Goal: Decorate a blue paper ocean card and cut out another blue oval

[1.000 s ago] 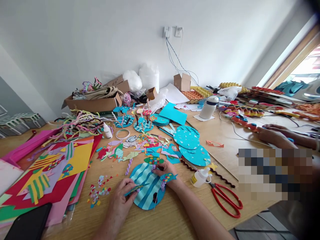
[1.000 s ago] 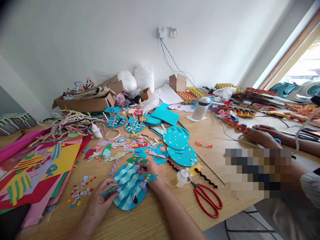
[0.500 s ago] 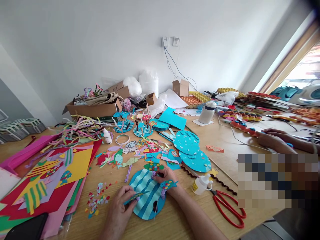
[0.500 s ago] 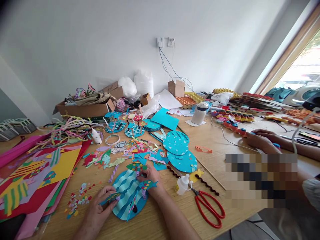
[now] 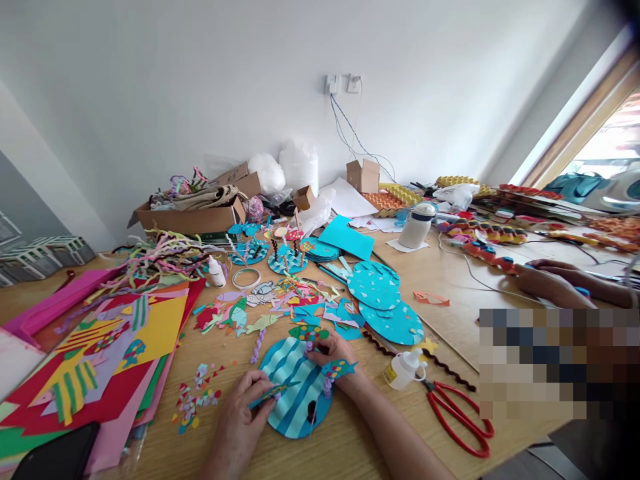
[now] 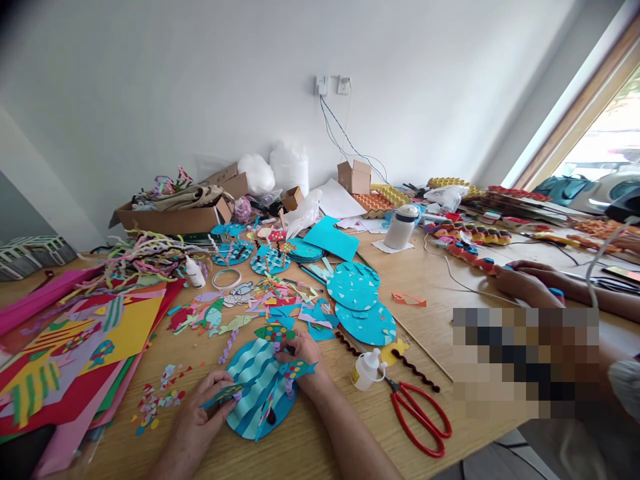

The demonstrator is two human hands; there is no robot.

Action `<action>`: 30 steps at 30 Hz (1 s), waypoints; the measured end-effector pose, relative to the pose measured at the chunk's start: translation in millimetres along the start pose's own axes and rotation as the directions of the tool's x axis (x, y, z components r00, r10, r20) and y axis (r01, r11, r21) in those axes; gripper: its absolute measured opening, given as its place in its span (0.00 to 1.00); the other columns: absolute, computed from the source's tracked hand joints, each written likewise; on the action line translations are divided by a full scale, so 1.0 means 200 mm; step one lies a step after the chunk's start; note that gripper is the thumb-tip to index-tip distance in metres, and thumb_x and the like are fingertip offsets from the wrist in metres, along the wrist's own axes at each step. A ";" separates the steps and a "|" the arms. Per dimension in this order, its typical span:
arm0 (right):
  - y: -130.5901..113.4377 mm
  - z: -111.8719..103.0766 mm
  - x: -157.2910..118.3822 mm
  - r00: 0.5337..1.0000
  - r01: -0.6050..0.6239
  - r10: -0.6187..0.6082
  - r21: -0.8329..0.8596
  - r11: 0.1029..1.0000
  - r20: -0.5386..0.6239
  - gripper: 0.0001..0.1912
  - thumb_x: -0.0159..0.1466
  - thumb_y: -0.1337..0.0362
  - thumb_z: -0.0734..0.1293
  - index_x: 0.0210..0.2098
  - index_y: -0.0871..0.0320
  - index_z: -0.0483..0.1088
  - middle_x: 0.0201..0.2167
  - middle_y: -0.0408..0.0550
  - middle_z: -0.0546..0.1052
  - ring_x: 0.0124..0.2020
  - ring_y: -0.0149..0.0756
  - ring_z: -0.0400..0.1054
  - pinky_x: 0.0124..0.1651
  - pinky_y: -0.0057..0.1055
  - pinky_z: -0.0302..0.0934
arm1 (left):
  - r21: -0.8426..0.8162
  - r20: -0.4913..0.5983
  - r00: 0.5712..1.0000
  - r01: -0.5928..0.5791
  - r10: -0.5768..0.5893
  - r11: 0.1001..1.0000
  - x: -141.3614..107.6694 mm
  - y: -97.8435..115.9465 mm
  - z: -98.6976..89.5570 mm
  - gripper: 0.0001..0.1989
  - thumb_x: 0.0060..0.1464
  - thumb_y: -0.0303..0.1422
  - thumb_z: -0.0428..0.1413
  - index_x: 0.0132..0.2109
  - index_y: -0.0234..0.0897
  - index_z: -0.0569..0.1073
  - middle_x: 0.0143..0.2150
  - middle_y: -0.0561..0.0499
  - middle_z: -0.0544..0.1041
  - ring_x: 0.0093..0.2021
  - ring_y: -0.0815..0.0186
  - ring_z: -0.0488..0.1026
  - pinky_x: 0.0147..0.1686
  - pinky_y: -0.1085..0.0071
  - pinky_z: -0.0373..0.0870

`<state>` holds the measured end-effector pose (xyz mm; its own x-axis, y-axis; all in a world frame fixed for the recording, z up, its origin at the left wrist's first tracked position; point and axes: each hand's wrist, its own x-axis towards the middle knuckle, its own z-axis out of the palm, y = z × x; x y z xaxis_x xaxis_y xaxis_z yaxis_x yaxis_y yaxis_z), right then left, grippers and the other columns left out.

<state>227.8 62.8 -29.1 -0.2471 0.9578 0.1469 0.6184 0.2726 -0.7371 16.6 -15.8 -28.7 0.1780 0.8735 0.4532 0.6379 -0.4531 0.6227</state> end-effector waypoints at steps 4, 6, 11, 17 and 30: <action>-0.01 -0.01 0.00 1.000 -0.004 0.004 0.009 1.000 -0.002 0.03 0.49 0.68 0.69 0.25 0.57 0.75 0.27 0.45 0.72 0.32 0.37 0.65 0.34 0.30 0.55 | -0.036 0.002 0.999 0.040 -0.040 0.999 0.00 0.01 0.00 0.04 0.48 0.30 0.55 0.31 0.40 0.75 0.32 0.50 0.74 0.33 0.64 0.74 0.32 0.71 0.72; -0.01 0.00 -0.01 1.000 -0.004 0.004 0.018 1.000 -0.008 0.03 0.50 0.67 0.68 0.26 0.57 0.74 0.27 0.45 0.72 0.32 0.37 0.65 0.34 0.30 0.55 | -0.051 0.000 0.998 0.060 -0.060 0.997 0.01 0.02 0.00 0.04 0.48 0.30 0.55 0.30 0.40 0.75 0.32 0.50 0.74 0.33 0.64 0.74 0.32 0.71 0.72; 0.00 0.01 -0.01 1.000 0.000 0.000 0.030 1.000 -0.016 0.03 0.50 0.67 0.68 0.26 0.57 0.74 0.28 0.45 0.73 0.33 0.37 0.64 0.35 0.30 0.56 | -0.053 -0.011 0.997 0.079 -0.079 0.995 0.01 0.04 -0.01 0.05 0.48 0.31 0.54 0.30 0.41 0.75 0.31 0.51 0.74 0.32 0.64 0.74 0.31 0.71 0.71; 0.01 0.01 -0.01 1.000 0.017 -0.017 0.049 0.999 -0.006 0.02 0.51 0.67 0.67 0.24 0.57 0.73 0.28 0.44 0.74 0.32 0.36 0.65 0.34 0.28 0.56 | -0.041 0.009 0.994 0.105 -0.105 0.994 0.01 0.03 -0.01 0.05 0.48 0.31 0.54 0.30 0.41 0.75 0.32 0.51 0.74 0.33 0.64 0.73 0.32 0.70 0.71; 0.00 0.00 0.00 1.000 0.000 -0.001 0.054 0.999 0.015 0.05 0.51 0.64 0.68 0.28 0.56 0.75 0.31 0.44 0.75 0.32 0.36 0.67 0.34 0.29 0.56 | -0.069 0.028 0.991 0.133 -0.132 0.989 0.00 0.02 0.00 0.04 0.47 0.28 0.55 0.31 0.40 0.75 0.33 0.51 0.74 0.35 0.64 0.72 0.34 0.70 0.69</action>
<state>227.7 62.3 -29.6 -0.2589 0.9561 0.1373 0.5770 0.2670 -0.7719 19.3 -17.9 -27.1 0.1134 0.9301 0.3492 0.6026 -0.3439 0.7201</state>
